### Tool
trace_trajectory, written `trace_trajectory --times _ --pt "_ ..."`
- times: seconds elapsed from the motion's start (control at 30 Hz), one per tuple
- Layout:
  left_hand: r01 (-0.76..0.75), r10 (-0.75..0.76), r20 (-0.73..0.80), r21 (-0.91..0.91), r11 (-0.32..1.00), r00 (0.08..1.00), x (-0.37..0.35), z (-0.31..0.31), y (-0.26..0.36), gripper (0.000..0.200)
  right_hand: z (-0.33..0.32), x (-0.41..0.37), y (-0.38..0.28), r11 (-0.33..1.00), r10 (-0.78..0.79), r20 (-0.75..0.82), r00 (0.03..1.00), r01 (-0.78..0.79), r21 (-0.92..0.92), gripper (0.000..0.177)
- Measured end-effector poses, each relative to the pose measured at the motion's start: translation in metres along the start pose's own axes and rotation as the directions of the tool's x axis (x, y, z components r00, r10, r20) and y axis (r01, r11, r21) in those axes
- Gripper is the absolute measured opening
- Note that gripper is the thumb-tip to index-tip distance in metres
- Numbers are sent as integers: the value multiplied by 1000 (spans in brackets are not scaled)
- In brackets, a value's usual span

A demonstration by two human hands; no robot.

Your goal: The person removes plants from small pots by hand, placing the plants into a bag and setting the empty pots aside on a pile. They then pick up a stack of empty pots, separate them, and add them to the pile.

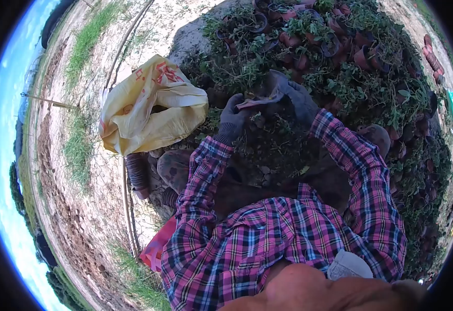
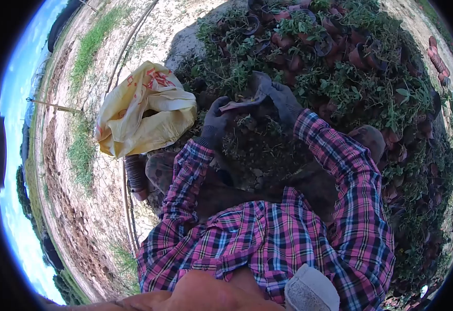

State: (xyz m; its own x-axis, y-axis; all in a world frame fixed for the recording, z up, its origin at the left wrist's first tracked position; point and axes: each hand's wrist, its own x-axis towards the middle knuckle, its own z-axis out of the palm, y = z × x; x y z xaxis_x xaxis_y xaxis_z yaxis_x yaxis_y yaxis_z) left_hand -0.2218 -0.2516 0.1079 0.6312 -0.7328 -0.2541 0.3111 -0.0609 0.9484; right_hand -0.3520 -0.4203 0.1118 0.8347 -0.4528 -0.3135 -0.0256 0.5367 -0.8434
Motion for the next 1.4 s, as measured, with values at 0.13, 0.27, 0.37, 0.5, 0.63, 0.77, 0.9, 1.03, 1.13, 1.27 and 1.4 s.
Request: trace_trajectory --times 0.13,0.27,0.37,0.5,0.63,0.77,0.9,1.03,1.13,1.27,1.4 --pt "-127 54 193 386 914 980 -1 -12 -24 35 -8 -1 30 989 131 -33 991 -133 -63 29" --pt "-93 45 105 512 854 993 -9 -15 22 24 5 -5 21 995 52 101 994 -60 77 35" --pt "152 -162 11 291 944 987 -11 -77 101 17 14 -2 20 996 71 216 974 -81 40 42" --pt "1 -71 227 292 956 971 -6 -179 136 33 78 51 64 904 287 176 942 -205 -376 56" --pt "-445 327 451 890 -99 830 0 -228 112 36 168 122 121 996 83 327 941 -93 14 40" --pt "-18 33 -4 777 629 999 21 -235 93 37 197 126 101 992 -125 -38 991 125 -2 30" --pt "1 6 -4 914 406 1000 44 -247 85 35 204 95 46 950 -311 108 944 313 -9 27" --pt "-27 22 22 971 239 1000 60 -259 91 33 196 78 49 711 -465 345 815 576 -402 33" --pt "-27 5 26 985 172 1000 76 -264 95 32 176 66 66 410 -104 244 964 265 -873 44" --pt "33 -23 -32 996 78 999 73 -257 104 31 137 54 82 259 82 450 889 417 -871 45" --pt "92 -41 -94 994 -53 995 58 -244 121 29 70 48 64 483 157 302 940 194 -854 46"
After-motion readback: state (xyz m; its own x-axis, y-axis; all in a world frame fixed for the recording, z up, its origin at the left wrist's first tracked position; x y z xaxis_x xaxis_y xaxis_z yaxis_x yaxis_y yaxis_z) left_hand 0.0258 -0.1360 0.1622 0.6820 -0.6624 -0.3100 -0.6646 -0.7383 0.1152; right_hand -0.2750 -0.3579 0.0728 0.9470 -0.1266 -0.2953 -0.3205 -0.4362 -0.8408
